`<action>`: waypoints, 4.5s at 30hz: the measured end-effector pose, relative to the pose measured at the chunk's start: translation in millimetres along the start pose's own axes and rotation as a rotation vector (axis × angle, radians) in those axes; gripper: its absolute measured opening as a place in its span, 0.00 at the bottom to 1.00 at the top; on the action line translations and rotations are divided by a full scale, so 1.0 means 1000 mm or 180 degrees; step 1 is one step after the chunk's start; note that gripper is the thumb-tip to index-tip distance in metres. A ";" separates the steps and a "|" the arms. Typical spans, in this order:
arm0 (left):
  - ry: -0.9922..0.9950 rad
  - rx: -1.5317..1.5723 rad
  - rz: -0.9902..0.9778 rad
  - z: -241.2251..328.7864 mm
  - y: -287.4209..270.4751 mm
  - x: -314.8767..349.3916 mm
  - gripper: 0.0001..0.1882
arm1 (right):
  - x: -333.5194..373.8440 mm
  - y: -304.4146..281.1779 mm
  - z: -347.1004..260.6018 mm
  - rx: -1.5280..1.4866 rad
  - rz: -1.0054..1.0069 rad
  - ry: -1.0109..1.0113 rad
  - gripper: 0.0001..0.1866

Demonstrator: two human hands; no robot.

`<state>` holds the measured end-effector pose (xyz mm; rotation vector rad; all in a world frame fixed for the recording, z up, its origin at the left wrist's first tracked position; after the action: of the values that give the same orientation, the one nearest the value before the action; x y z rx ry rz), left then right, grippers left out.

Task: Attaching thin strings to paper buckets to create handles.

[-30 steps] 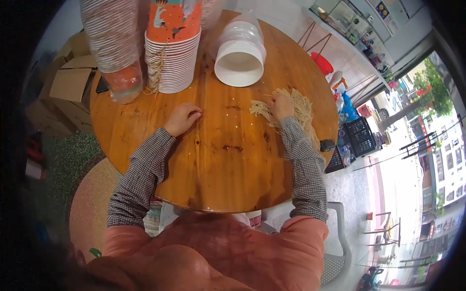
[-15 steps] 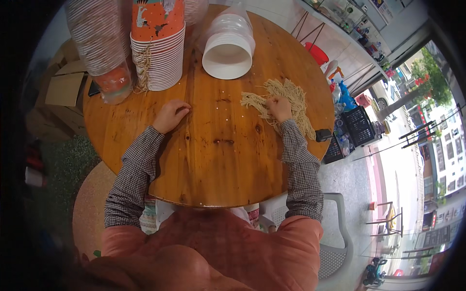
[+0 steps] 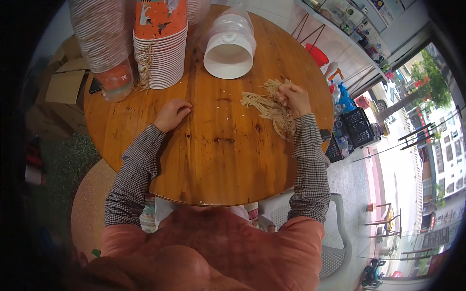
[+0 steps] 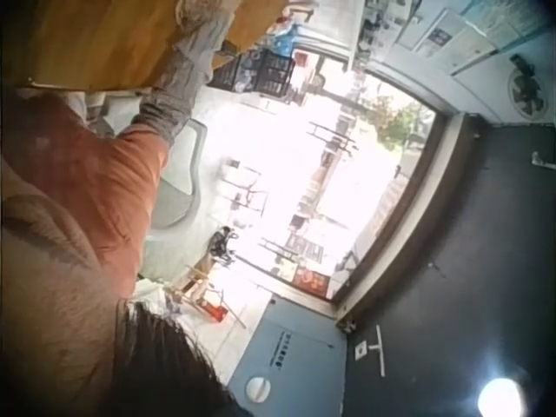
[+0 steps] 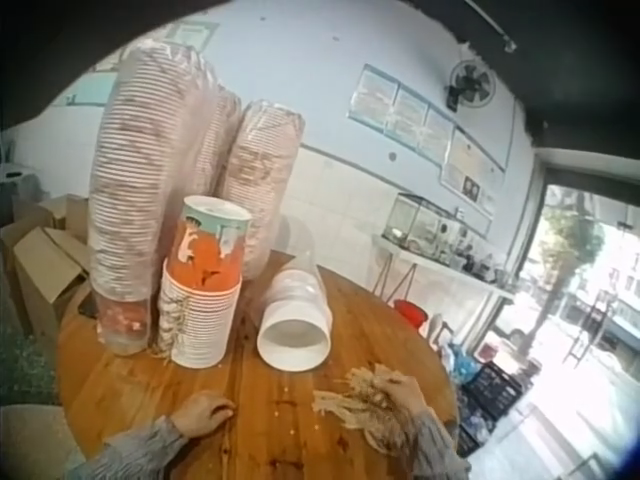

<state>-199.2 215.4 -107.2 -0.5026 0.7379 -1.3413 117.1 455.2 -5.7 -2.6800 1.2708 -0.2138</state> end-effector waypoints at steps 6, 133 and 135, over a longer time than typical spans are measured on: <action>0.0062 0.0066 0.0284 0.002 0.004 0.003 0.11 | 0.004 0.055 0.006 -0.0304 -0.0792 0.0299 0.05; 0.0159 -0.1184 0.0704 0.221 0.003 0.134 0.13 | 0.210 0.222 0.035 -0.1713 -0.0084 -0.1466 0.07; 0.0142 -0.1141 0.0721 0.221 0.002 0.136 0.13 | 0.212 0.223 0.030 -0.1698 -0.0077 -0.1461 0.07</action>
<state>-28.4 63.2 16.4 -0.6526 1.0486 -1.0152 88.8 154.2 -70.2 -2.8972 1.2716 0.8010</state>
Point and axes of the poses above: each hand's wrist, its own x-axis away from the middle knuckle, its own y-axis out of the palm, z = x × y, the point moved 2 cm from there along -x, towards the middle knuckle, and after that the axes turned 11 degrees about -z, right-handed, at the moved point
